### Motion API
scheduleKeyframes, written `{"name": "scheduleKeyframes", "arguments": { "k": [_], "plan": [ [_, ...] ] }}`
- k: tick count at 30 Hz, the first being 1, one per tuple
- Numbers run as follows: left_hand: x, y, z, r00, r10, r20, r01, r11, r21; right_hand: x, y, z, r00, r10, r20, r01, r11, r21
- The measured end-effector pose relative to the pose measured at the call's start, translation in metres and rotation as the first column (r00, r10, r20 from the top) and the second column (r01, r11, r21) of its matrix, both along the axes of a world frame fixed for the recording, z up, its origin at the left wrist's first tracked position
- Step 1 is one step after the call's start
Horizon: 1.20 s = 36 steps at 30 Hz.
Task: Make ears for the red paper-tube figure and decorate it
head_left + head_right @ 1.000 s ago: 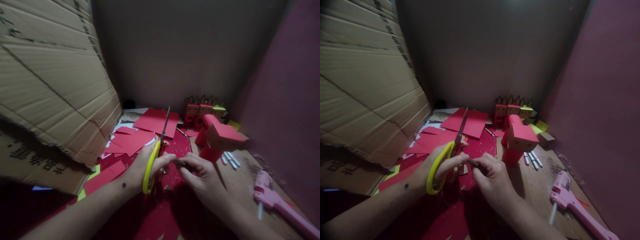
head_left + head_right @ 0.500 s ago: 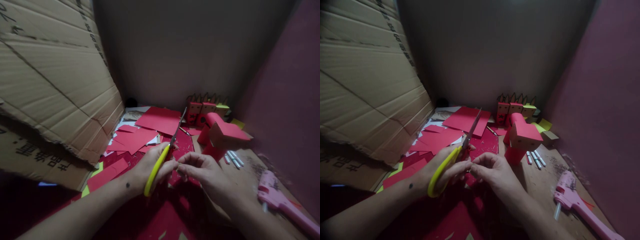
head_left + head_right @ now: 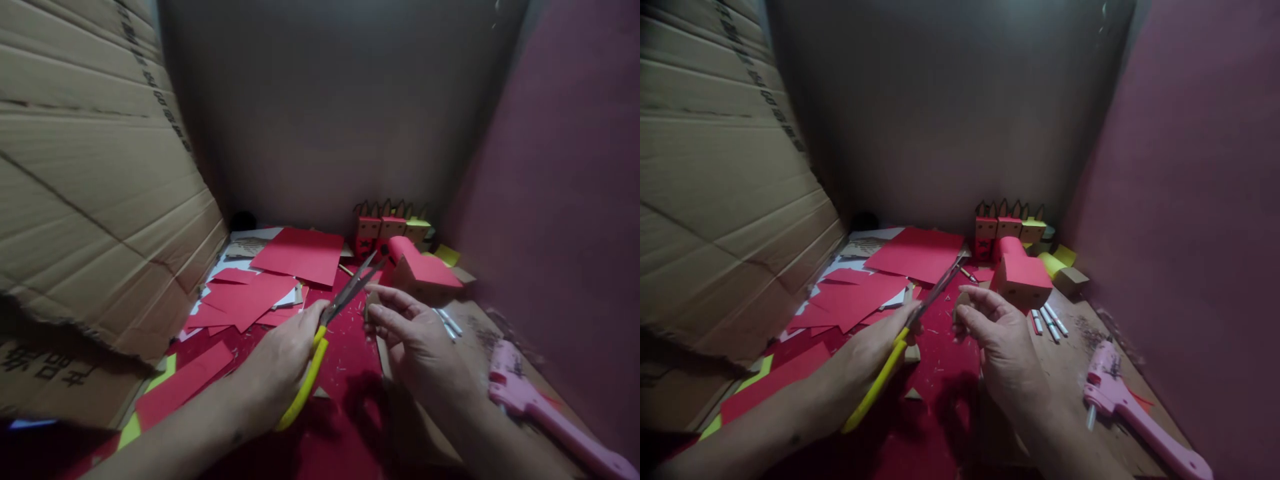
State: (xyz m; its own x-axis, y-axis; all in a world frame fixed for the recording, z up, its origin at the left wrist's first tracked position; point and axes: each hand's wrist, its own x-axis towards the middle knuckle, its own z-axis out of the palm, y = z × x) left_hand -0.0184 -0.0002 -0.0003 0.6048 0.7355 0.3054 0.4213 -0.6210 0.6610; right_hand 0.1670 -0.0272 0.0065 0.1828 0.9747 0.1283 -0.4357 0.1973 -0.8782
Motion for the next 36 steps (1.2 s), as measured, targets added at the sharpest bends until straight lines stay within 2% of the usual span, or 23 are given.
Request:
{"name": "scheduleKeyframes", "arguments": {
  "k": [5, 13, 24, 30, 36],
  "plan": [
    [0.0061, -0.0055, -0.0016, 0.983, 0.027, -0.181, -0.015, 0.998, 0.067, 0.0058, 0.0034, 0.0017, 0.997, -0.065, -0.032, 0.067, 0.996, 0.059],
    [0.0091, -0.0083, -0.0074, 0.95, 0.069, -0.303, -0.047, 0.996, 0.078, 0.0053, 0.0035, -0.0018, 0.999, -0.043, -0.03, 0.045, 0.997, 0.056],
    [0.0074, -0.01, -0.0047, 0.929, 0.059, -0.365, -0.048, 0.998, 0.039, 0.0013, 0.0017, 0.0011, 0.999, -0.033, -0.026, 0.034, 0.999, 0.032],
    [0.0061, -0.0084, -0.0053, 0.915, 0.089, -0.394, -0.044, 0.992, 0.122, 0.0018, 0.0024, -0.0007, 0.999, -0.031, -0.03, 0.032, 0.999, 0.019],
    [0.0048, -0.0058, -0.0057, 0.898, 0.073, -0.435, -0.025, 0.993, 0.114, 0.0032, 0.0036, -0.0027, 0.999, -0.023, -0.035, 0.023, 1.0, 0.007]
  ]
}}
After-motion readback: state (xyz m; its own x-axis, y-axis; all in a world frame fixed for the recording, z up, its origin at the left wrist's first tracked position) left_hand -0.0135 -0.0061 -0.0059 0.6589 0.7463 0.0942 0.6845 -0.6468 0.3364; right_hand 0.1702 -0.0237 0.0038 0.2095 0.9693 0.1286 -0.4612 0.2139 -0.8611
